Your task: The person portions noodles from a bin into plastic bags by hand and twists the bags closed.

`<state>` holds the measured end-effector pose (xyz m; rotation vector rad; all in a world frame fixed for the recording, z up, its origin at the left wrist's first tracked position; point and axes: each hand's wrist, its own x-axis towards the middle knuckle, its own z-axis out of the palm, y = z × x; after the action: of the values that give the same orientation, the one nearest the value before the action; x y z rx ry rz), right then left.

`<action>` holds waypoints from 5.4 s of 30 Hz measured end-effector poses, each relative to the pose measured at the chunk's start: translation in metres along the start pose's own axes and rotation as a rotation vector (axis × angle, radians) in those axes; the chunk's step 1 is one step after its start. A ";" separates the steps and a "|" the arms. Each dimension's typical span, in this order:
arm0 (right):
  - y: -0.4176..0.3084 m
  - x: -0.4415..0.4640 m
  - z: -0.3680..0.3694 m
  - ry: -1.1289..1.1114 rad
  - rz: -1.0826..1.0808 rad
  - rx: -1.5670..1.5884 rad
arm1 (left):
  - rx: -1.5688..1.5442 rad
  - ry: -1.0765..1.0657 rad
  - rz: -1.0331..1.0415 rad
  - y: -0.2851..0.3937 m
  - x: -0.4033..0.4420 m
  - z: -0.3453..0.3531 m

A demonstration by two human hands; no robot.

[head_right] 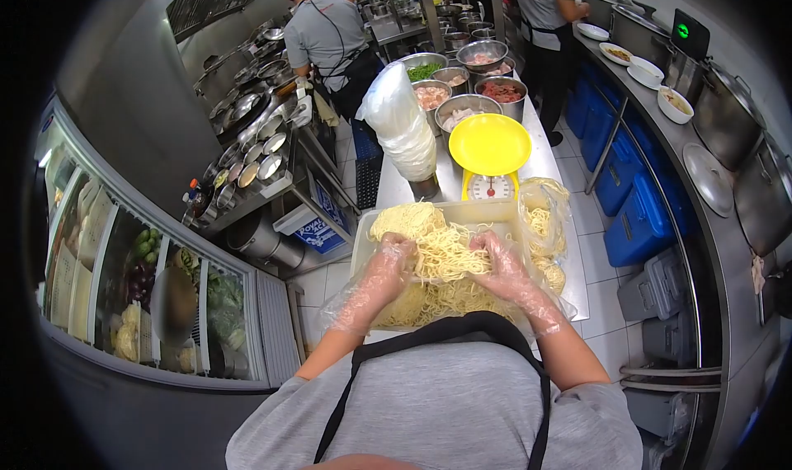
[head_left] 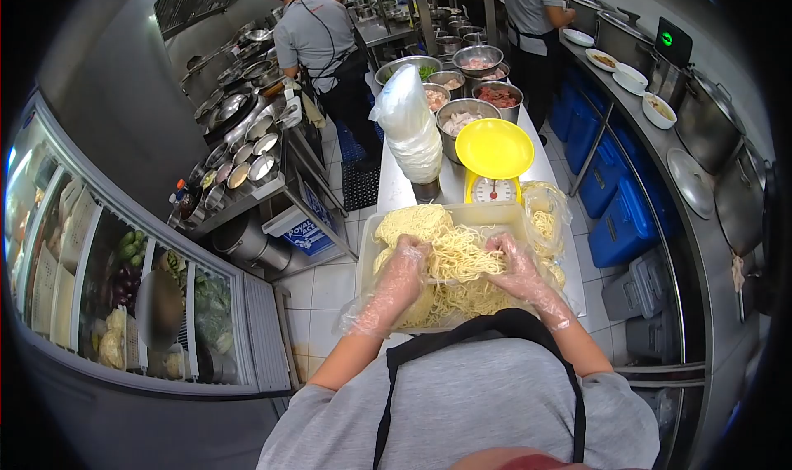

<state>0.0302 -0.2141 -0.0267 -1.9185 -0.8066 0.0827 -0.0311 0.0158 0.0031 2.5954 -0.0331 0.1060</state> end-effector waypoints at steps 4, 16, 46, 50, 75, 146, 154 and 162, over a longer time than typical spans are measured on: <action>-0.020 0.004 0.007 -0.035 -0.340 -0.178 | -0.089 0.101 0.216 0.014 0.002 0.001; 0.003 0.004 0.031 0.068 0.036 0.252 | -0.042 -0.001 0.181 0.039 -0.002 0.025; 0.004 0.011 0.012 0.213 0.012 0.187 | -0.174 0.215 0.422 0.051 0.056 -0.018; 0.037 -0.006 -0.002 0.048 0.099 -0.470 | -0.574 -0.309 0.167 0.026 0.040 -0.019; 0.000 0.031 -0.005 -0.454 -0.102 -0.487 | -0.026 -0.115 0.012 -0.029 -0.022 0.015; -0.112 0.091 -0.046 -0.386 0.054 -0.142 | -1.030 -0.143 0.013 0.011 -0.011 0.002; -0.071 0.083 -0.023 -0.371 -0.243 -0.345 | -1.210 0.017 -0.004 0.010 -0.015 0.004; -0.059 0.041 -0.011 -0.336 0.200 -0.327 | -0.603 0.054 0.152 0.003 -0.005 0.002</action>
<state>0.0371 -0.1837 0.0394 -2.3301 -0.8866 0.4272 -0.0362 0.0123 0.0025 1.9849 -0.2094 0.1886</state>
